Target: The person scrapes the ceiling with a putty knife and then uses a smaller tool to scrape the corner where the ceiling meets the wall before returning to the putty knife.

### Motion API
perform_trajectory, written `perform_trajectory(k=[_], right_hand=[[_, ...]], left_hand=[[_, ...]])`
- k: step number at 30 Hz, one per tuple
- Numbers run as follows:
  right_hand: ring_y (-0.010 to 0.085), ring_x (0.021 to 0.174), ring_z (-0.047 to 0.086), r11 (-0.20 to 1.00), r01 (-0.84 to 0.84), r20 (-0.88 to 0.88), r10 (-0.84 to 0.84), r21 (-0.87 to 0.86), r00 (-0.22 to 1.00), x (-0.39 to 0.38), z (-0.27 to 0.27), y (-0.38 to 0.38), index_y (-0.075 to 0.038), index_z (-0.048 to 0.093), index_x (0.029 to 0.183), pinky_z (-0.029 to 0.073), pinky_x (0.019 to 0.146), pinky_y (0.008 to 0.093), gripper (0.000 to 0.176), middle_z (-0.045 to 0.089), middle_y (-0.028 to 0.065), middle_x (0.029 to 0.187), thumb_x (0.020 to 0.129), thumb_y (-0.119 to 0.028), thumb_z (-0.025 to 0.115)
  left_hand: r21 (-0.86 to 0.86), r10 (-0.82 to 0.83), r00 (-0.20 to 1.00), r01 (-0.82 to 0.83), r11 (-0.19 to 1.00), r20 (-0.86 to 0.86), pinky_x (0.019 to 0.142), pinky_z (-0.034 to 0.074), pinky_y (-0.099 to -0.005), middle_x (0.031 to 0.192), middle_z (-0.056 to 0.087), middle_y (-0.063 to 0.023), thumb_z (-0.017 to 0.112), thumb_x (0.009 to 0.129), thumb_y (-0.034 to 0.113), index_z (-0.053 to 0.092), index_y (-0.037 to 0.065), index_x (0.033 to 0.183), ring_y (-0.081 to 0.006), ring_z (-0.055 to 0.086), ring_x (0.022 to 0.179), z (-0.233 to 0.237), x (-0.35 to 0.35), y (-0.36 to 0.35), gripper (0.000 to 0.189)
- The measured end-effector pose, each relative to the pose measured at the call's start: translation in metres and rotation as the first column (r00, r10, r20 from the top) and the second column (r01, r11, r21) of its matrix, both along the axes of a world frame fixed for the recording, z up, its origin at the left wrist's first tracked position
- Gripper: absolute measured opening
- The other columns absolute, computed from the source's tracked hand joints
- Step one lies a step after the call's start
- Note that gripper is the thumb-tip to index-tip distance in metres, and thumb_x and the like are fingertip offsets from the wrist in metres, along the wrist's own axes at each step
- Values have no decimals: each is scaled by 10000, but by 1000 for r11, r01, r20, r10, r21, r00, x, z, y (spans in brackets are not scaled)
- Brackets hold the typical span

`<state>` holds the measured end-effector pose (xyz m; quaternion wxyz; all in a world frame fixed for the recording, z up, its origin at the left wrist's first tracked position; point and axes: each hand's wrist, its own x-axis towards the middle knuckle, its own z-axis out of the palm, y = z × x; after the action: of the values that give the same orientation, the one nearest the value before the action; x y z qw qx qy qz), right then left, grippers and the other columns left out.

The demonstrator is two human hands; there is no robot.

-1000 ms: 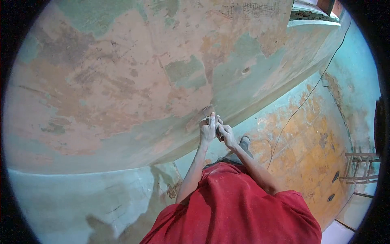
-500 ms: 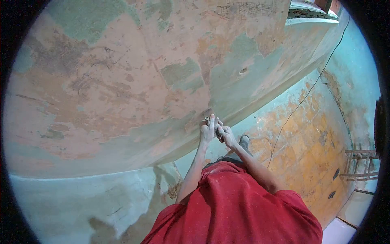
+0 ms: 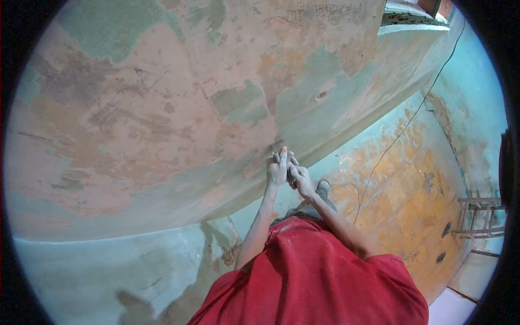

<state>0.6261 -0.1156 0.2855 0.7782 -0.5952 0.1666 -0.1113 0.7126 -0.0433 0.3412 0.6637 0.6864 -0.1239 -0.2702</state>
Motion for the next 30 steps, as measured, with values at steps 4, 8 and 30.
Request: perform_trajectory(k=[4,8,30], right_hand=[[108,456,440,998,-62,-91,63,10,994,-8,-18,-8,-75,491,651,341,416,255,532,477,16,569,986,-480,403],[92,448,430,998,-14,-141,23,64,990,-14,-9,-5,-69,509,628,326,410,249,510,473,-2,552,984,-430,446],[111,516,473,987,-55,-241,17,-152,970,-11,-19,-12,-31,545,686,369,471,286,505,503,13,585,980,-427,435]], left_hand=[[-110,70,995,-77,991,-65,481,445,-279,652,647,-62,470,982,420,612,35,801,-119,545,512,-21,-3,-3,448],[-35,2,1000,-2,999,-21,529,491,-291,665,640,-76,487,981,386,599,14,829,-155,614,571,-36,-1,-2,417],[13,160,986,-159,987,-57,433,419,-271,592,594,-52,508,971,411,591,13,759,-116,548,486,-31,-6,-9,459]])
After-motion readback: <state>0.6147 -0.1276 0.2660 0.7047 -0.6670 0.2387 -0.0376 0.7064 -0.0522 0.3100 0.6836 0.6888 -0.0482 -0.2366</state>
